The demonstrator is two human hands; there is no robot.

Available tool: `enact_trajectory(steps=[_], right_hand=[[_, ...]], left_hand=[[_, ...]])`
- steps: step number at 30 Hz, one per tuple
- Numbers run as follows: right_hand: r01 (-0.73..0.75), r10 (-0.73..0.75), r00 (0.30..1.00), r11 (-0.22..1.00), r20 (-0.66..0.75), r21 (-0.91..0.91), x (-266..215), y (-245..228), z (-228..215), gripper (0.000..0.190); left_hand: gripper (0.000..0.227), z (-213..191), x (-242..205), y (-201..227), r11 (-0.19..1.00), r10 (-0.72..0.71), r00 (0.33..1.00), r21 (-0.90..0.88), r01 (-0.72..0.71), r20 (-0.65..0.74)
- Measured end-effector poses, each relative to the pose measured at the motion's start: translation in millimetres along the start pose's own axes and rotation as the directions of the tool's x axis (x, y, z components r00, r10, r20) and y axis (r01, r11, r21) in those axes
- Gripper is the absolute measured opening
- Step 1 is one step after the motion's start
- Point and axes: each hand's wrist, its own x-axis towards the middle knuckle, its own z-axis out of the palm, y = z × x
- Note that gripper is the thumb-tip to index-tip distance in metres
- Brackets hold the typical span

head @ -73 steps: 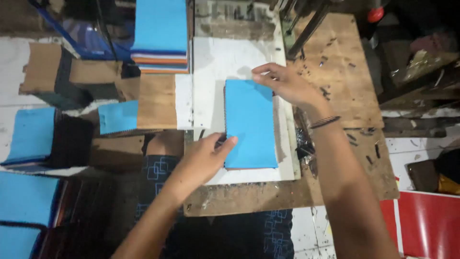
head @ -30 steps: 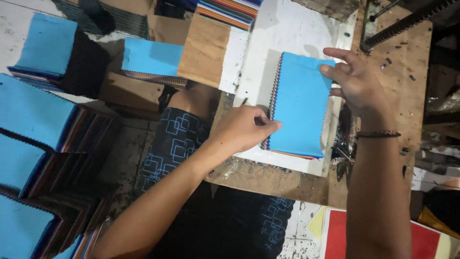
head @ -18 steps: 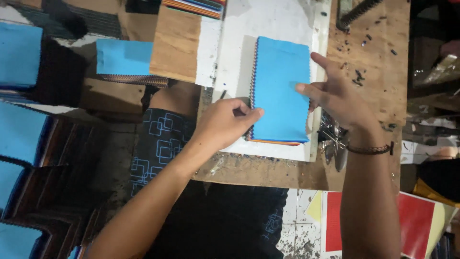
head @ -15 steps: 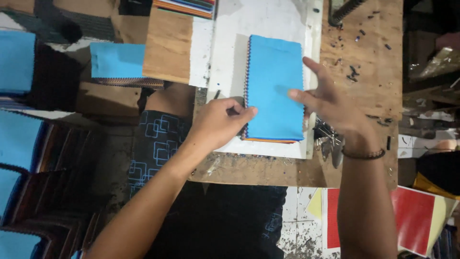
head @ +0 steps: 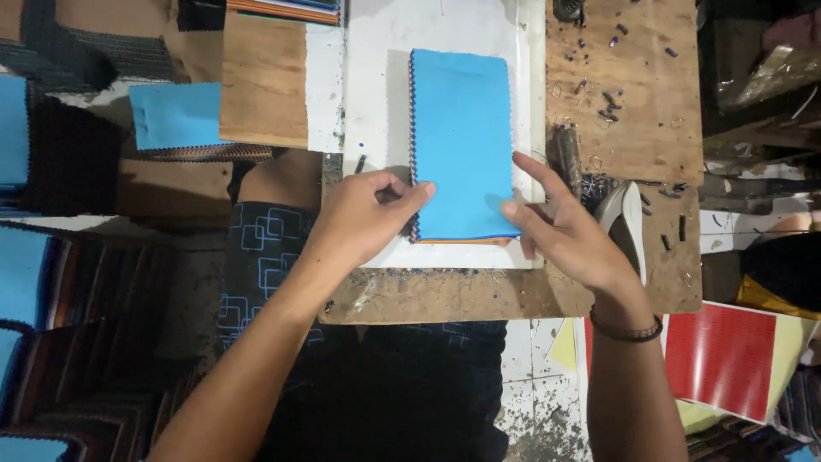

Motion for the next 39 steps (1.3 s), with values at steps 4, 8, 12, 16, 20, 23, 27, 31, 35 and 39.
enact_trajectory(steps=[4,8,12,16,20,23,27,31,35,39], right_hand=[[0.012,-0.015,0.988,1.0,-0.151,-0.024,-3.3,9.9,9.5,0.065],[0.097,-0.072,0.97,0.99,-0.231,0.099,0.5,28.5,15.9,0.059],[0.164,-0.112,0.957,0.97,-0.266,0.181,3.0,38.7,19.0,0.062],[0.184,-0.129,0.952,0.966,-0.277,0.183,-0.8,33.3,20.0,0.06],[0.197,-0.145,0.937,0.97,-0.317,0.139,-1.7,34.7,24.1,0.056],[0.196,-0.183,0.911,0.981,-0.37,-0.002,-4.9,29.0,27.6,0.054],[0.45,-0.768,0.493,0.627,-0.408,-0.636,-9.1,36.4,37.9,0.027],[0.438,-0.912,0.371,0.336,-0.173,-0.834,-15.8,27.2,55.0,0.031],[0.386,-0.93,0.367,0.176,-0.024,-0.906,-9.3,27.6,67.8,0.026],[0.363,-0.925,0.379,0.125,0.023,-0.923,-11.2,22.6,67.1,0.022]], left_hand=[[0.048,-3.0,-5.4,0.1,1.0,0.014,0.999,0.024,-0.015,0.037],[0.048,-2.3,-4.2,-6.1,0.998,0.065,0.996,0.019,-0.067,0.065],[0.05,-1.0,-1.3,-11.9,0.991,0.13,0.991,-0.02,-0.129,0.039],[0.05,-1.2,-2.6,-11.0,0.989,0.148,0.988,-0.022,-0.147,0.033],[0.049,2.8,-1.8,-12.4,0.983,0.183,0.983,-0.032,-0.183,-0.011],[0.046,5.9,-3.7,-12.5,0.976,0.212,0.976,-0.048,-0.215,-0.056],[0.045,7.0,-6.3,-13.5,0.969,0.237,0.967,-0.052,-0.242,-0.095],[0.047,6.8,-6.9,-13.6,0.962,0.26,0.96,-0.053,-0.267,-0.106],[0.05,5.2,-5.5,-13.7,0.957,0.286,0.954,-0.026,-0.289,-0.089],[0.05,4.2,-8.5,-12.9,0.957,0.283,0.954,-0.042,-0.288,-0.093]])
